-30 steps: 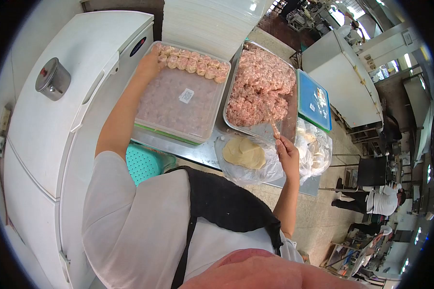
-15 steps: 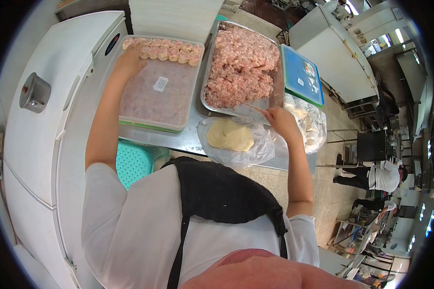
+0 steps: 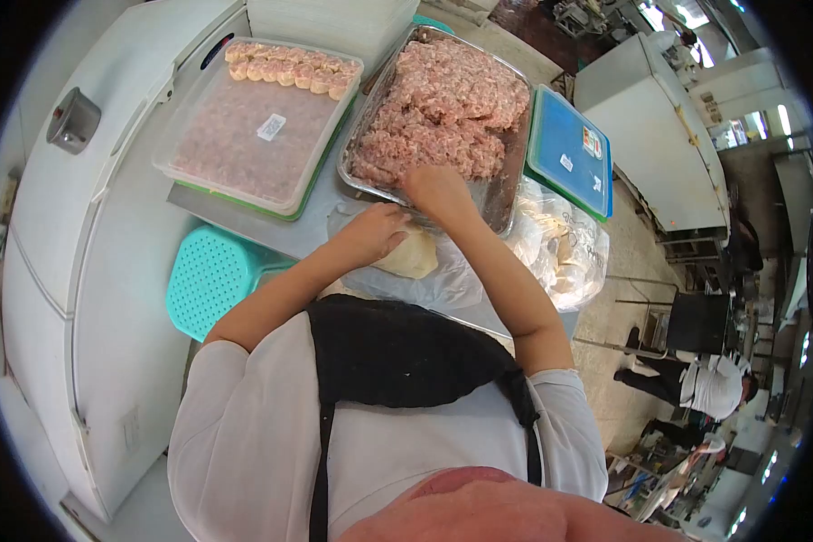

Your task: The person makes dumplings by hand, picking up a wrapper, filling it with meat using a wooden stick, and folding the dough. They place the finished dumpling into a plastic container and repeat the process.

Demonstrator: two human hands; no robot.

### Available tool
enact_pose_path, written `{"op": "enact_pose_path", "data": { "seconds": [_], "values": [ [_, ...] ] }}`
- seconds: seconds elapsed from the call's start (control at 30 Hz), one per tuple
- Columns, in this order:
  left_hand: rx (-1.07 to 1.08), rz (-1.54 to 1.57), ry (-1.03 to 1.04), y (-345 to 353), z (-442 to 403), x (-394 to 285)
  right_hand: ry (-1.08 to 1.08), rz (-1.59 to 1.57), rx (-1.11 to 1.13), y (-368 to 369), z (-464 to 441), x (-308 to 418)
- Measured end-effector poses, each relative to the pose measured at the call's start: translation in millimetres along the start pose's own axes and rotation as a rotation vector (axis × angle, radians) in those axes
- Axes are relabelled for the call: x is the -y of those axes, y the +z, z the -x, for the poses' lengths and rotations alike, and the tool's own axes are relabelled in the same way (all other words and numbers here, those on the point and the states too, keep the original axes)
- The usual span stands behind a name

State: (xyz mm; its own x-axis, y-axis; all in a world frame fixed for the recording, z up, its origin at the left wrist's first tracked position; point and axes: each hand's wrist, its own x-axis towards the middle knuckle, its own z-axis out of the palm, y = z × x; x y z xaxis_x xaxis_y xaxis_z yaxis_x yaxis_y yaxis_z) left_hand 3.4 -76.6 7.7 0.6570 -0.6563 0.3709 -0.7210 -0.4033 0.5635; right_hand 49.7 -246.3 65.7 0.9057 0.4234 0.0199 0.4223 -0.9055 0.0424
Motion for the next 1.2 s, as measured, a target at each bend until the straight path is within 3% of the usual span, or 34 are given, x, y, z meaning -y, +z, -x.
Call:
{"op": "enact_pose_path", "data": {
  "seconds": [0.07,0.23,0.37,0.4,0.43,0.53,0.57,0.63,0.7,0.77,0.83,0.87,0.9,0.97,1.07,1.2],
  "values": [
    [0.02,-0.033,-0.095,7,4,-1,-0.045,-0.036,0.042,3,9,-3],
    [0.016,0.005,-0.364,1,7,-8,-0.047,-0.481,0.089,12,20,-33],
    [-0.244,0.406,-0.482,0,13,-4,0.01,-0.592,-0.026,-10,27,-49],
    [-0.312,0.559,-0.535,-3,12,-8,-0.022,-0.416,-0.131,-21,23,-49],
    [-0.316,0.559,-0.539,-6,11,-12,-0.051,-0.24,-0.236,-26,18,-49],
    [-0.232,0.498,-0.582,-14,14,-20,-0.109,-0.038,-0.131,-13,3,-34],
    [-0.235,0.354,-0.492,-15,14,-18,-0.103,-0.037,-0.132,-6,4,-24],
    [-0.234,0.212,-0.395,-15,14,-10,-0.115,-0.106,-0.101,2,13,-2],
    [-0.28,0.314,-0.373,-10,19,2,-0.063,-0.14,-0.043,3,20,-6],
    [-0.285,0.437,-0.365,-15,24,6,0.086,-0.552,0.015,13,28,-21],
    [-0.297,0.553,-0.355,-30,22,6,0.125,-0.619,0.006,6,33,-32],
    [-0.16,0.474,-0.436,-40,19,2,0.155,-0.692,0.007,3,35,-36],
    [-0.021,0.394,-0.515,-47,18,0,0.161,-0.689,0.008,-8,34,-38],
    [-0.061,0.438,-0.479,-45,21,4,0.129,-0.243,-0.124,-34,24,-38],
    [-0.041,0.502,-0.449,-53,24,13,0.071,0.052,-0.104,-24,5,-30],
    [0.035,0.55,-0.432,-49,33,39,0.095,0.082,0.105,-8,4,8]
  ]
}}
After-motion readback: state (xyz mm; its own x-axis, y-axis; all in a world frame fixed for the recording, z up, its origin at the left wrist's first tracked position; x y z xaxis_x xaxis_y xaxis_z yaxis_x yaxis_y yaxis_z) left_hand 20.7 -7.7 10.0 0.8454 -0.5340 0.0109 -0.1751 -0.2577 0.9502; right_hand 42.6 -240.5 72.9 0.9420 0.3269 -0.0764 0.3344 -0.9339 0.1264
